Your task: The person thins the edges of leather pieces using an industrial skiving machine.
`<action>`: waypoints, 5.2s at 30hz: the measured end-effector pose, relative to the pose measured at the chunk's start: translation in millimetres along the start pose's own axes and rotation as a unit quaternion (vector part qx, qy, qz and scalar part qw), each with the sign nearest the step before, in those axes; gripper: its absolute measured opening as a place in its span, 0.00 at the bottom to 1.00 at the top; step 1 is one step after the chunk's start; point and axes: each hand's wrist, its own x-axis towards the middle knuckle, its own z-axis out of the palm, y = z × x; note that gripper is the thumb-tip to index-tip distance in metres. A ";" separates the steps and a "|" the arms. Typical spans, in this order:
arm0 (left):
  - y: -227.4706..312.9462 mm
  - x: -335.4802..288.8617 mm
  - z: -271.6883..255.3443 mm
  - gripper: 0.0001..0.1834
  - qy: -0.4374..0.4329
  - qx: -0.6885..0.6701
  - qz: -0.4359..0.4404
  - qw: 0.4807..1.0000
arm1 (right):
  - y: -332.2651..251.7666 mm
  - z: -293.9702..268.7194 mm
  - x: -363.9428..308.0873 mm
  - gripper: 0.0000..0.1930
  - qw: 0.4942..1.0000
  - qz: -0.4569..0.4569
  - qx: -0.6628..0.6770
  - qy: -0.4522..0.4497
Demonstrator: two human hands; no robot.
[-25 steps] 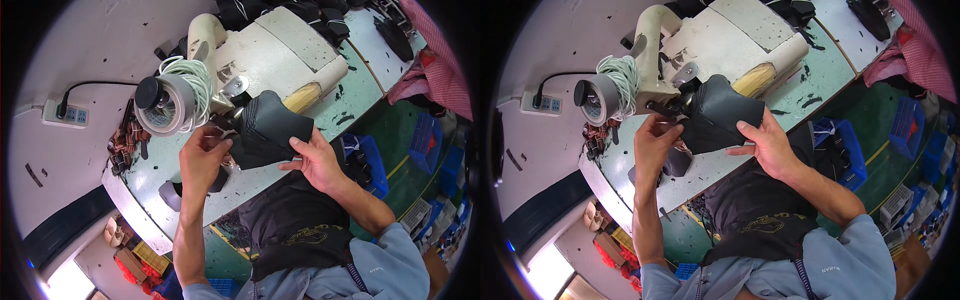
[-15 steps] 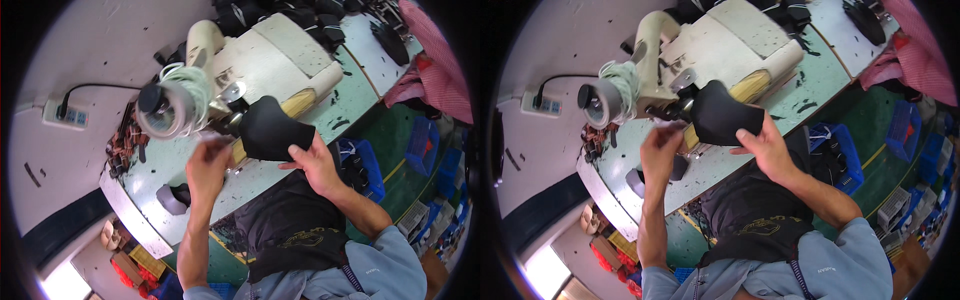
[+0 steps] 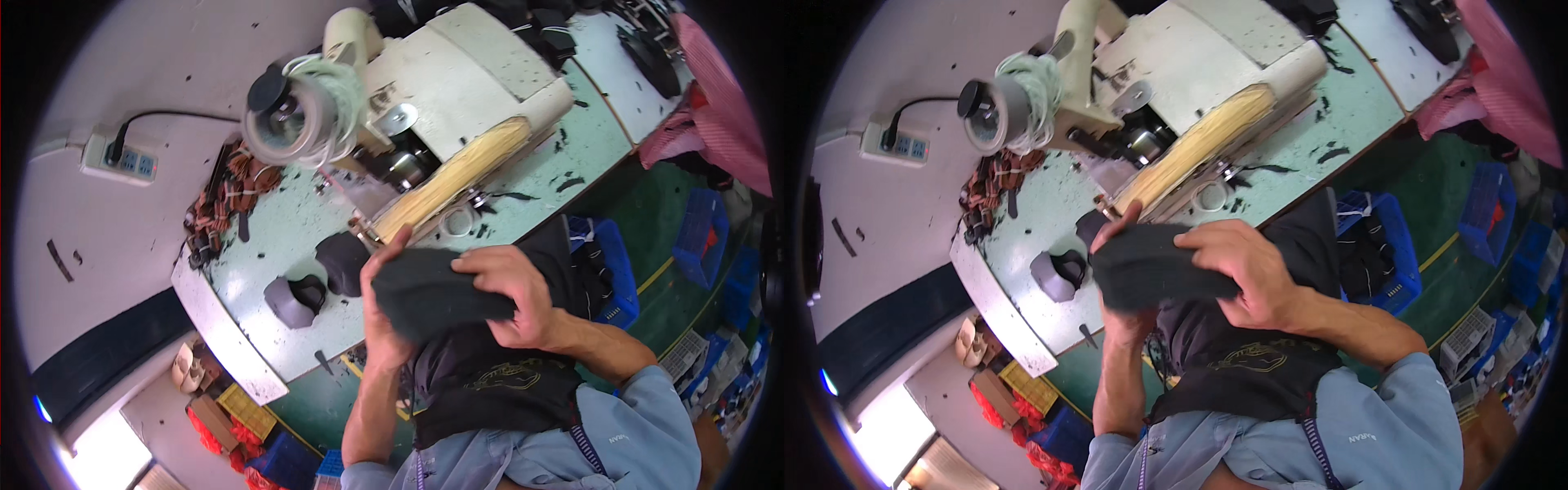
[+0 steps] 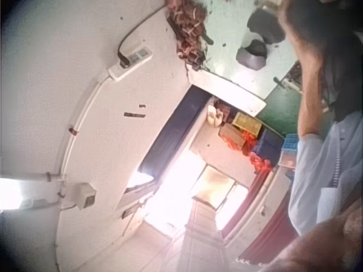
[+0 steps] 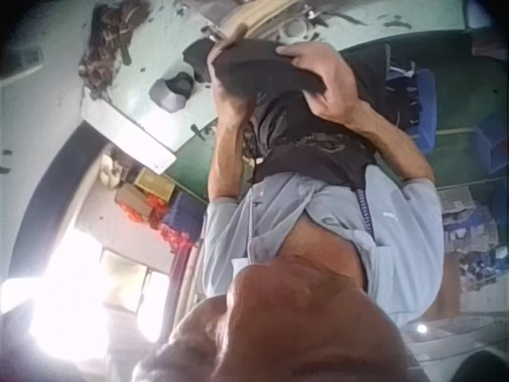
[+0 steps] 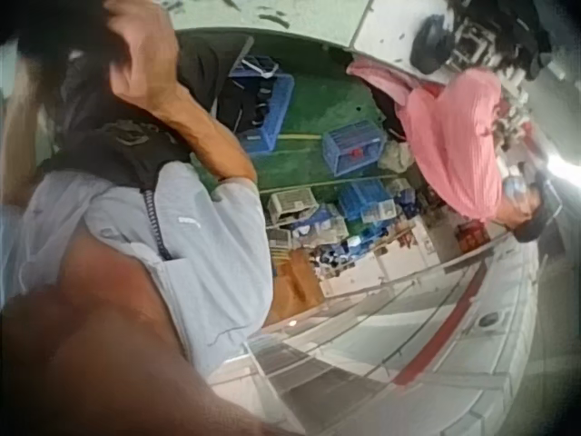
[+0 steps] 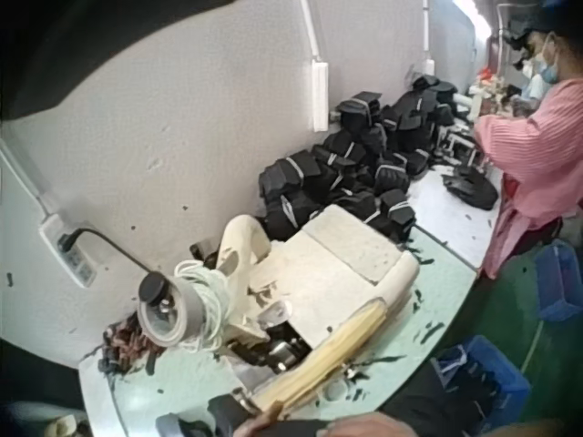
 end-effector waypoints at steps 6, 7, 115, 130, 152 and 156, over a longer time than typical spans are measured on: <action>40.9 2.3 -8.1 0.33 0.036 0.193 -0.078 0.977 | -9.5 -0.1 4.8 0.26 0.825 0.424 0.347 -0.141; 50.0 5.5 -6.5 0.32 0.018 0.232 -0.101 0.967 | -8.3 0.4 6.6 0.26 0.825 0.425 0.345 -0.141; 79.0 102.8 -29.3 0.13 0.023 0.386 -0.239 0.891 | 51.8 -31.4 149.5 0.16 0.869 0.151 -0.289 -0.372; 80.3 106.4 -31.4 0.14 0.036 0.429 -0.275 0.860 | 36.8 -46.6 164.5 0.17 0.860 0.201 -0.212 -0.418; 74.1 111.9 -26.5 0.14 -0.011 0.469 -0.232 0.852 | 46.6 -38.0 158.8 0.18 0.866 0.220 -0.179 -0.413; 75.7 110.8 -29.4 0.14 0.013 0.494 -0.245 0.834 | 37.1 -51.7 166.9 0.19 0.850 0.221 -0.185 -0.441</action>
